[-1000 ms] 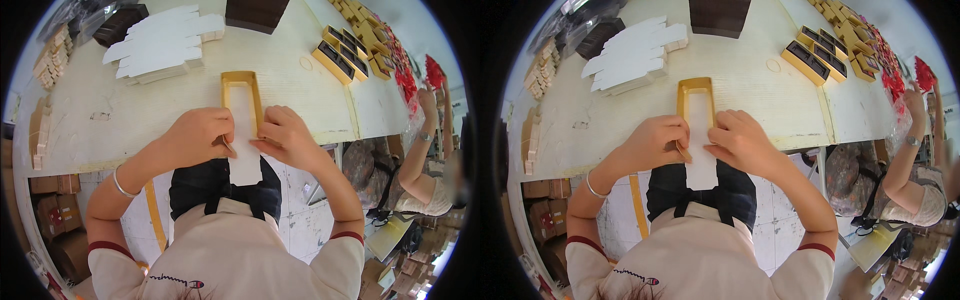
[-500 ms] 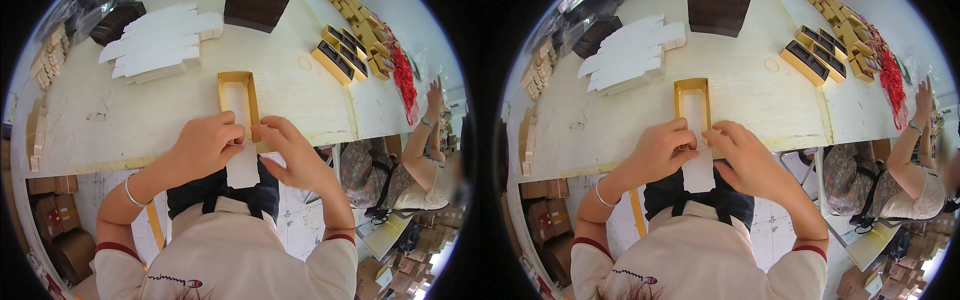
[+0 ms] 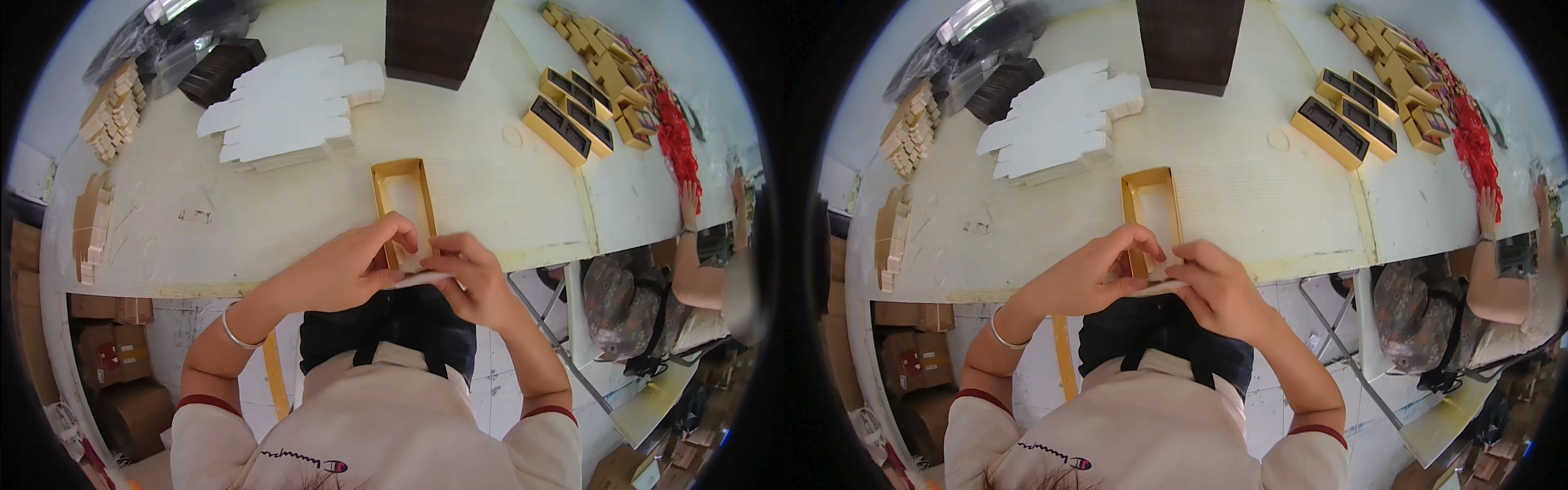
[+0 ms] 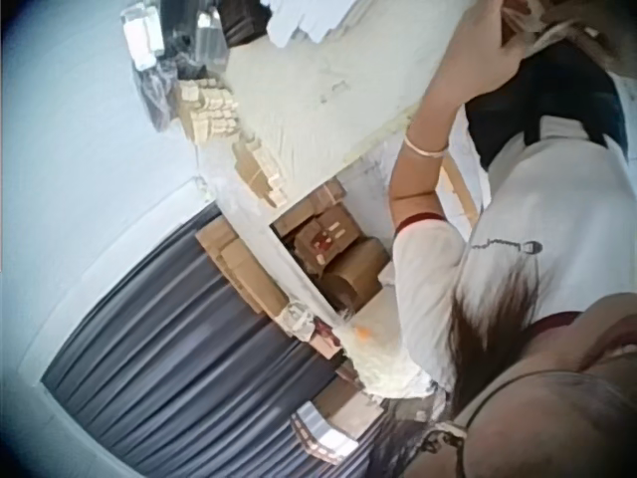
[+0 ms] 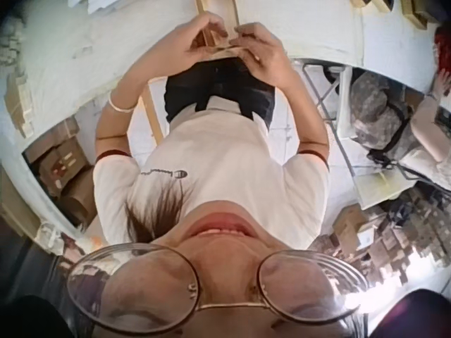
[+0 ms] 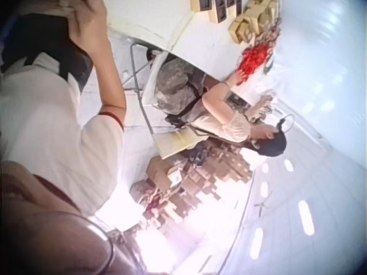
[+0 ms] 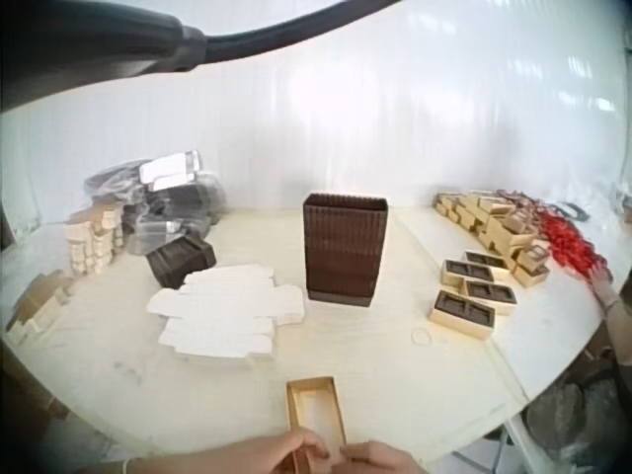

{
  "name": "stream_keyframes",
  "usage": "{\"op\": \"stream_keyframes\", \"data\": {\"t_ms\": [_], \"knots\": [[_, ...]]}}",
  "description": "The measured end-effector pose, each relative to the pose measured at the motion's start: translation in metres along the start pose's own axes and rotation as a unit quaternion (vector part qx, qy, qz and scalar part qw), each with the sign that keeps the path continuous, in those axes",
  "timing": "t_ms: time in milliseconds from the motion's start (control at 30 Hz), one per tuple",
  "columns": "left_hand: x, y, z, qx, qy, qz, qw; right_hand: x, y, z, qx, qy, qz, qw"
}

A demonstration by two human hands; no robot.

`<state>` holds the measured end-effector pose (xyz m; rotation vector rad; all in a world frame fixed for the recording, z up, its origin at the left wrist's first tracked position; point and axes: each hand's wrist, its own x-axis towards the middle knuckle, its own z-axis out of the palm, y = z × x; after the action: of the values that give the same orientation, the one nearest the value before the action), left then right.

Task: The person folds flat cardboard pieces into small rectangular boxes and inserts black plastic trays into them. The person repeats this process multiple times, stacking the finished boxes on the table.

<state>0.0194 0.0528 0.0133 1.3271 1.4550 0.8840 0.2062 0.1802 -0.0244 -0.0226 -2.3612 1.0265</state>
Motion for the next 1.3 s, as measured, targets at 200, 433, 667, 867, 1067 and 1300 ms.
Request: {"op": "stream_keyframes", "data": {"t_ms": [200, 433, 667, 867, 1067, 1300], "knots": [[0.0, -0.012, -0.008, -0.192, -0.072, 0.009, 0.979, 0.008, 0.005, 0.006, 0.258, 0.074, 0.166, 0.949], [0.0, -0.016, 0.022, 0.002, 0.109, 0.079, 0.991, 0.005, 0.004, 0.016, 0.078, 0.11, 0.049, 0.99], [0.002, -0.005, 0.034, 0.156, 0.206, 0.098, 0.961, 0.006, -0.003, 0.013, -0.303, 0.067, -0.072, 0.948], [0.002, -0.016, 0.036, 0.363, 0.205, 0.127, 0.9, 0.026, 0.003, 0.0, -0.208, -0.108, -0.037, 0.971], [-0.01, 0.022, 0.013, 0.327, 0.043, 0.059, 0.942, 0.046, -0.009, -0.031, -0.171, -0.295, 0.007, 0.94], [-0.001, -0.007, -0.057, 0.48, 0.091, 0.162, 0.858, 0.067, -0.011, -0.058, -0.131, -0.29, -0.054, 0.946]]}}
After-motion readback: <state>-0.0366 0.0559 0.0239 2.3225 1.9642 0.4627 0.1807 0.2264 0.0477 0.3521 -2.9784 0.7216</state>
